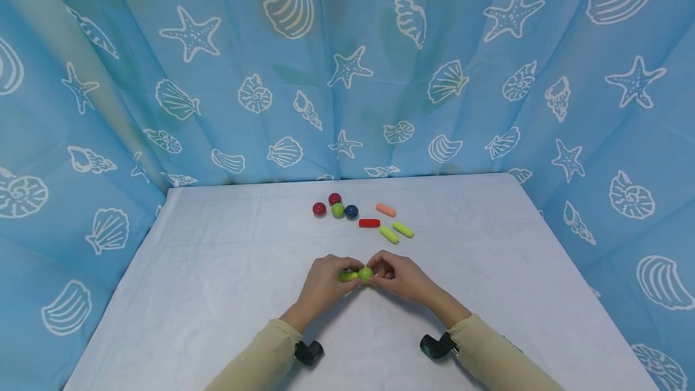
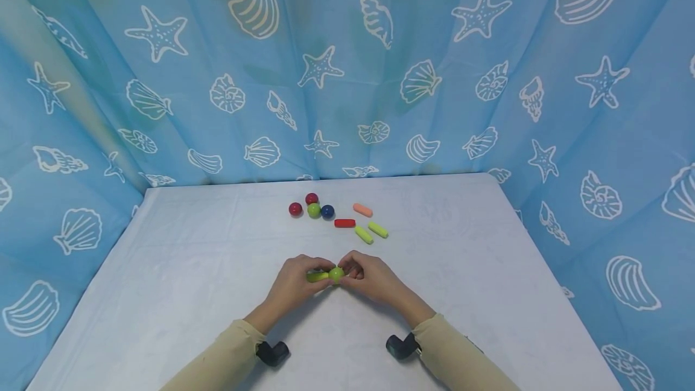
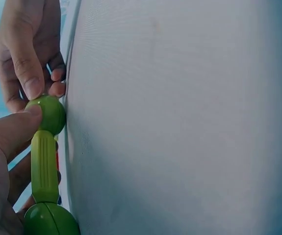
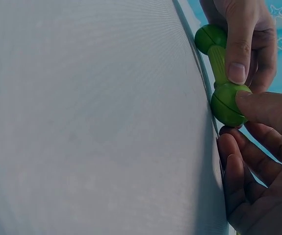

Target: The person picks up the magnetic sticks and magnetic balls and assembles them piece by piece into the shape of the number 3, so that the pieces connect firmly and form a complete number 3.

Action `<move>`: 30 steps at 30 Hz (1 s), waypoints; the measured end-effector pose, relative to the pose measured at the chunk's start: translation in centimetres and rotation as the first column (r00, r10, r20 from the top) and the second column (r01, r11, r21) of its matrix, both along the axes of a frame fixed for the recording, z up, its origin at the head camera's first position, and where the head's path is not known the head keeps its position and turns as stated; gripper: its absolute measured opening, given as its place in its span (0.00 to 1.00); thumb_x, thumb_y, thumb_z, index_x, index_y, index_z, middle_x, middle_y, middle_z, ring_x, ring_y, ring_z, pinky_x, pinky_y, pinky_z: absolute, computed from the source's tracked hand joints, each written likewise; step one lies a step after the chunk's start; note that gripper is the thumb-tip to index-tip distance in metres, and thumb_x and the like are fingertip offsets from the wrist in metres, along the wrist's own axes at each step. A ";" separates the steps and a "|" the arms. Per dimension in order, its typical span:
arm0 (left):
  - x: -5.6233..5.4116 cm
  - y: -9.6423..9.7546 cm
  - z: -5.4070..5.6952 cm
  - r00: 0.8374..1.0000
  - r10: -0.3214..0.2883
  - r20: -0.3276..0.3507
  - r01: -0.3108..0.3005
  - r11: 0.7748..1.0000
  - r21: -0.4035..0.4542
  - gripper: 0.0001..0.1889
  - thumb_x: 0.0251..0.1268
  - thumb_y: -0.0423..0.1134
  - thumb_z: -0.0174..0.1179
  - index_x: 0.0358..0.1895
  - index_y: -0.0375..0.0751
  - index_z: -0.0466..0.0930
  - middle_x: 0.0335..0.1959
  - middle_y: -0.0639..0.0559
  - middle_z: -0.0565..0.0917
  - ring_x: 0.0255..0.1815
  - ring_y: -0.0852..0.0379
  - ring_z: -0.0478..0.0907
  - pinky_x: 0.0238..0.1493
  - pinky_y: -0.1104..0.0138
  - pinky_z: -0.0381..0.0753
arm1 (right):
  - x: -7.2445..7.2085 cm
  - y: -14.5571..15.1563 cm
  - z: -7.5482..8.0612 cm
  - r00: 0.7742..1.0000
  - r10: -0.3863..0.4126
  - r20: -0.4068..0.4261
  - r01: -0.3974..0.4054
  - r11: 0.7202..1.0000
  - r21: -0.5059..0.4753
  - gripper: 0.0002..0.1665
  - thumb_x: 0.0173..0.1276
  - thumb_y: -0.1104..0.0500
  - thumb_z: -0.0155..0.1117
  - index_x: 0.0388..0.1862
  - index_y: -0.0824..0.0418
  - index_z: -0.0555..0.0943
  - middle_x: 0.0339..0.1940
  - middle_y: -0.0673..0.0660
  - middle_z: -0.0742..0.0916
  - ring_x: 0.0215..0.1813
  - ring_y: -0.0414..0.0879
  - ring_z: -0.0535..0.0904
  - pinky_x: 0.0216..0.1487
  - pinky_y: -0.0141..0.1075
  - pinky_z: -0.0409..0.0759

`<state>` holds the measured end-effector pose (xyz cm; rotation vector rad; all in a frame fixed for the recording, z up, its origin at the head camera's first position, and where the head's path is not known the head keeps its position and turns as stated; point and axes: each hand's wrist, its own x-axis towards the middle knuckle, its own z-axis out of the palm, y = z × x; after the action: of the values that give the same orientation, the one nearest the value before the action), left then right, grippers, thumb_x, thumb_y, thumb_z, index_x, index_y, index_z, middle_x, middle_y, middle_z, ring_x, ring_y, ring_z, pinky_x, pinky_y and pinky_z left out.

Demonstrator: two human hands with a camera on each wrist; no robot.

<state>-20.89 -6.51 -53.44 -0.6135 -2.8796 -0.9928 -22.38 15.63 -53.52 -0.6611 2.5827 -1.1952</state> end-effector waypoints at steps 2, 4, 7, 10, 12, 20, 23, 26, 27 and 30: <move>0.0 0.0 0.0 1.000 0.001 0.005 -0.001 1.000 0.010 0.16 0.61 0.48 0.74 0.52 0.54 0.89 0.44 0.64 0.88 0.44 0.62 0.79 0.50 0.61 0.78 | 0.0 0.0 0.0 1.000 -0.003 0.004 0.003 1.000 0.000 0.15 0.68 0.57 0.72 0.51 0.51 0.80 0.42 0.44 0.84 0.37 0.39 0.78 0.41 0.30 0.79; 0.0 0.0 0.0 1.000 0.001 0.005 -0.001 1.000 0.019 0.16 0.60 0.48 0.74 0.52 0.54 0.89 0.44 0.64 0.88 0.44 0.62 0.79 0.50 0.61 0.78 | 0.0 -0.1 0.1 1.000 -0.005 0.009 0.005 1.000 0.000 0.15 0.68 0.57 0.72 0.51 0.50 0.80 0.42 0.44 0.84 0.38 0.40 0.78 0.42 0.30 0.79; 0.1 -0.1 -0.1 1.000 0.007 0.002 -0.007 1.000 0.025 0.16 0.60 0.48 0.74 0.51 0.55 0.89 0.44 0.65 0.88 0.43 0.62 0.79 0.50 0.61 0.77 | -0.1 -0.1 0.2 1.000 -0.007 0.023 0.007 1.000 -0.001 0.15 0.68 0.56 0.72 0.51 0.51 0.81 0.42 0.44 0.85 0.39 0.40 0.78 0.42 0.30 0.79; 0.2 -0.1 0.0 1.000 0.009 0.012 -0.010 1.000 0.029 0.15 0.60 0.48 0.74 0.51 0.55 0.89 0.44 0.64 0.88 0.43 0.62 0.79 0.50 0.62 0.78 | 0.0 -0.1 0.5 0.999 -0.018 0.046 0.019 1.000 -0.005 0.14 0.69 0.56 0.72 0.52 0.51 0.81 0.43 0.45 0.85 0.40 0.41 0.78 0.43 0.31 0.79; 0.2 -0.1 0.1 1.000 0.005 0.018 -0.006 0.999 0.032 0.15 0.61 0.48 0.74 0.51 0.55 0.89 0.44 0.64 0.88 0.44 0.62 0.79 0.50 0.62 0.78 | 0.0 0.1 0.7 0.998 -0.032 0.059 0.033 0.999 -0.007 0.14 0.69 0.57 0.71 0.52 0.52 0.82 0.45 0.46 0.86 0.41 0.41 0.79 0.44 0.32 0.80; 0.3 0.0 0.3 1.000 -0.003 0.023 0.002 0.999 0.045 0.16 0.60 0.47 0.74 0.51 0.54 0.89 0.45 0.64 0.88 0.45 0.62 0.79 0.51 0.61 0.78 | -0.8 1.0 1.1 0.992 -0.119 0.046 0.118 0.993 0.025 0.13 0.72 0.57 0.68 0.53 0.55 0.82 0.46 0.46 0.86 0.45 0.40 0.81 0.51 0.39 0.81; 0.3 0.0 0.3 1.000 0.002 0.023 -0.003 0.999 0.043 0.16 0.60 0.47 0.74 0.52 0.54 0.89 0.45 0.64 0.88 0.45 0.62 0.79 0.52 0.61 0.78 | -1.2 1.4 1.2 0.984 -0.172 0.035 0.171 0.984 0.041 0.13 0.71 0.57 0.68 0.53 0.55 0.82 0.45 0.46 0.86 0.46 0.41 0.81 0.52 0.40 0.81; 0.3 0.0 0.4 1.000 0.006 0.026 -0.007 0.999 0.040 0.16 0.60 0.48 0.74 0.52 0.55 0.89 0.45 0.64 0.88 0.46 0.62 0.79 0.52 0.61 0.79 | -1.6 1.9 1.2 0.974 -0.228 0.017 0.227 0.973 0.048 0.13 0.72 0.57 0.68 0.53 0.56 0.82 0.44 0.47 0.86 0.46 0.42 0.82 0.52 0.42 0.82; 0.3 0.0 0.4 1.000 0.006 0.028 -0.007 0.999 0.041 0.16 0.61 0.48 0.74 0.52 0.55 0.89 0.45 0.64 0.88 0.46 0.62 0.79 0.52 0.61 0.79 | -1.7 2.0 1.2 0.969 -0.245 0.012 0.244 0.969 0.048 0.13 0.72 0.58 0.68 0.54 0.56 0.81 0.44 0.48 0.86 0.46 0.42 0.82 0.52 0.42 0.82; 0.4 0.0 0.4 0.999 0.007 0.036 -0.009 0.999 0.052 0.16 0.61 0.47 0.74 0.52 0.55 0.89 0.45 0.64 0.88 0.46 0.62 0.79 0.52 0.61 0.79 | -2.2 2.5 1.1 0.953 -0.304 -0.002 0.304 0.951 0.058 0.14 0.72 0.58 0.68 0.54 0.57 0.81 0.45 0.50 0.86 0.46 0.44 0.82 0.52 0.43 0.82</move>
<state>-20.53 -6.48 -53.04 -0.5867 -2.8743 -1.0851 -24.61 18.10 -52.40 -0.2500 2.7731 -1.1963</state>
